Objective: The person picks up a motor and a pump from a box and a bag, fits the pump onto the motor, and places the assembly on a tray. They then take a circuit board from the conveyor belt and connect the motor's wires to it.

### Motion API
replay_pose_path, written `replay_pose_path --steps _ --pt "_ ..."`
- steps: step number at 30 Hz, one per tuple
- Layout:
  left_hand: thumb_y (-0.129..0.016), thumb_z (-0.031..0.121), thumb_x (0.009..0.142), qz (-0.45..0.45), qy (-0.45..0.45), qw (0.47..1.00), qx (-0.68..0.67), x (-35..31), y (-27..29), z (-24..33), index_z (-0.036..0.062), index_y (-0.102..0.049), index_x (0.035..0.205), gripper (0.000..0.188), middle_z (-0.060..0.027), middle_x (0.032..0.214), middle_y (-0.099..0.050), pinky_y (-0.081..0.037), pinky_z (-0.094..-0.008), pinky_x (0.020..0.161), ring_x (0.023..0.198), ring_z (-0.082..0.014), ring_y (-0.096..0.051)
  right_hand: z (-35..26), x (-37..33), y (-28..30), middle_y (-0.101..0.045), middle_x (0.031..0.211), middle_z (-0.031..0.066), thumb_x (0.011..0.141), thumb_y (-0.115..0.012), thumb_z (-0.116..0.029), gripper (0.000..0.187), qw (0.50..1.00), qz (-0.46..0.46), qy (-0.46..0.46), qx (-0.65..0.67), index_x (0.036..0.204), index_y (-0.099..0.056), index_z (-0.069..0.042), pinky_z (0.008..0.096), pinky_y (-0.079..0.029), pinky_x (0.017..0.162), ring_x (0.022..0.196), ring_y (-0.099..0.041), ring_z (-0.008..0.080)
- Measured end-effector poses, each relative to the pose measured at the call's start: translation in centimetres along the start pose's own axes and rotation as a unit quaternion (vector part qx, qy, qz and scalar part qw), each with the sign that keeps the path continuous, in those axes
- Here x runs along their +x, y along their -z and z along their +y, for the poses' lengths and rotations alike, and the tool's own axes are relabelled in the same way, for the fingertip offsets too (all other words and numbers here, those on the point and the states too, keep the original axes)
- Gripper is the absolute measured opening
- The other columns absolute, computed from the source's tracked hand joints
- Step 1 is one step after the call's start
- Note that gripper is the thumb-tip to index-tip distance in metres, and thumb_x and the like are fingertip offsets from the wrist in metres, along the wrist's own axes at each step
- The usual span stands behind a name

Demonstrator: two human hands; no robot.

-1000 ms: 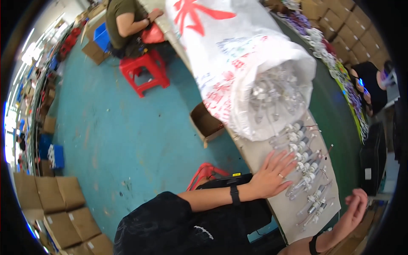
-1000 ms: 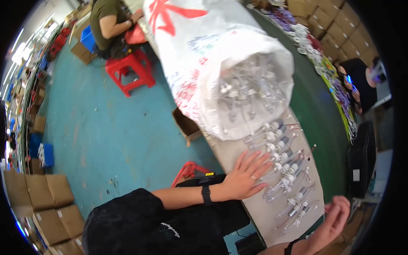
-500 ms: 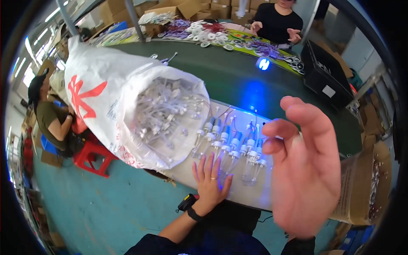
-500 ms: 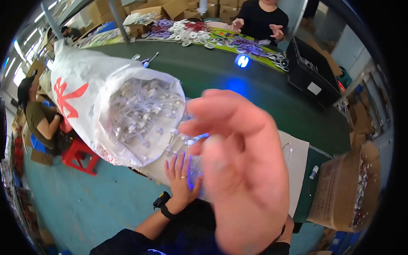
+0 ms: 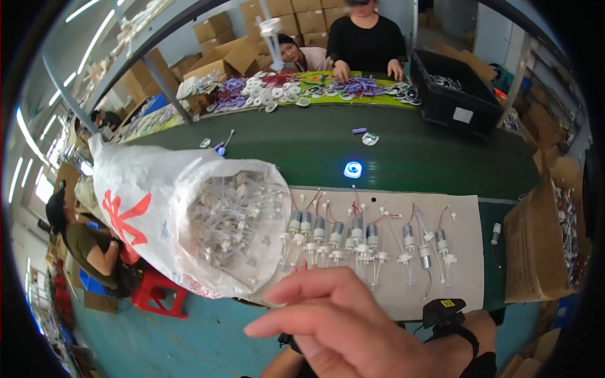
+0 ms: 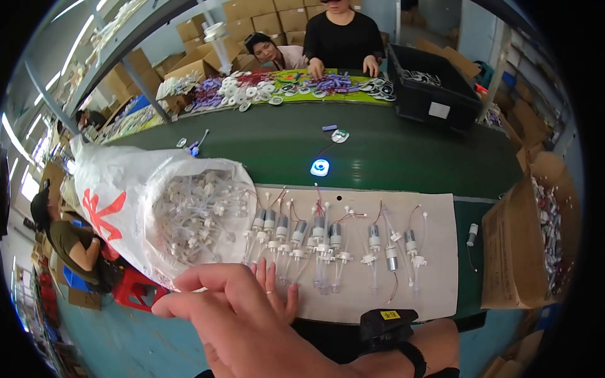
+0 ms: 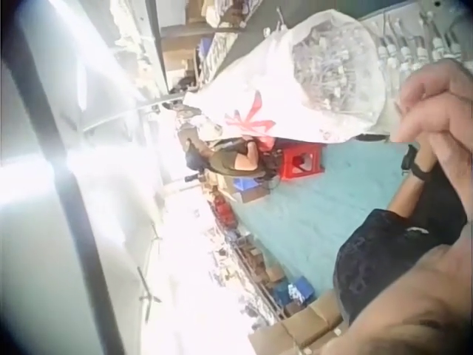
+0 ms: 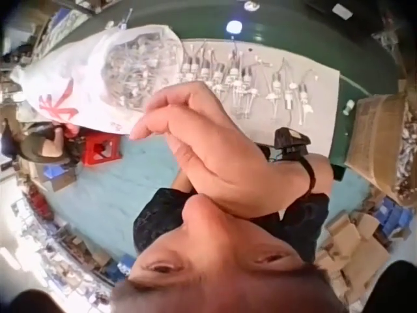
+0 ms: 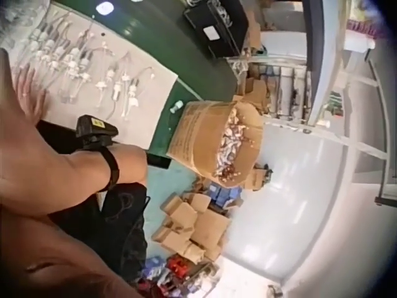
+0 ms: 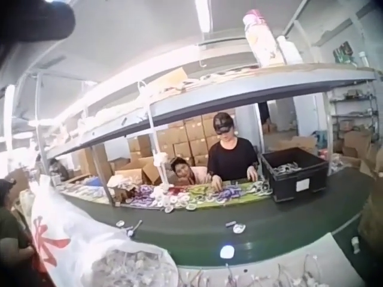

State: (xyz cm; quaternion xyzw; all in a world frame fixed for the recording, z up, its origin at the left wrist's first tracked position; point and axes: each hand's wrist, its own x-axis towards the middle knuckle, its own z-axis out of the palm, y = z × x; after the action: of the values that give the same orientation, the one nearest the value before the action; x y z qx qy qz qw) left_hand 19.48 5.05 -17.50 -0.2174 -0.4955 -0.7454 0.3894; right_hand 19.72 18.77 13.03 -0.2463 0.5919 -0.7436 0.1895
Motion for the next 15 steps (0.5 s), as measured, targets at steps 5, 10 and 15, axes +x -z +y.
replay_pose_path --steps 5,10,15 --pt "-0.060 0.032 0.091 -0.227 0.144 0.689 0.673 -1.4 0.6 1.5 0.0046 -0.039 0.146 0.065 -0.0196 0.152 -0.039 -0.014 -0.0626 0.115 0.141 -0.0425 -0.030 2.4 0.5 1.5 -0.053 0.114 0.0120 0.084 -0.052 0.008 0.027 0.987 -0.098 0.089 -0.095 0.107 -0.063 -0.002 0.0354 -0.047 0.083 0.097 -0.056 0.0261" --pt "-0.060 0.028 0.089 -0.183 0.119 0.724 0.654 -0.8 -1.4 0.9 0.0025 -0.041 0.143 0.063 -0.0209 0.151 -0.038 -0.014 -0.0626 0.115 0.141 -0.0438 -0.031 2.1 0.4 2.4 -0.061 0.097 0.0115 0.072 -0.061 0.002 0.018 0.921 -0.134 0.199 -0.309 0.089 -0.063 -0.001 0.0401 -0.048 0.078 0.090 -0.060 0.0309" --pt "-0.060 0.029 0.089 -0.180 0.132 0.702 0.676 0.1 -2.4 2.3 0.0019 -0.040 0.144 0.064 -0.0213 0.151 -0.039 -0.016 -0.0612 0.116 0.140 -0.0448 -0.031 0.6 1.6 1.9 -0.059 0.084 0.0091 0.076 -0.061 -0.012 0.008 0.866 -0.180 0.174 -0.433 0.075 -0.063 -0.003 0.0389 -0.047 0.077 0.087 -0.061 0.0273"
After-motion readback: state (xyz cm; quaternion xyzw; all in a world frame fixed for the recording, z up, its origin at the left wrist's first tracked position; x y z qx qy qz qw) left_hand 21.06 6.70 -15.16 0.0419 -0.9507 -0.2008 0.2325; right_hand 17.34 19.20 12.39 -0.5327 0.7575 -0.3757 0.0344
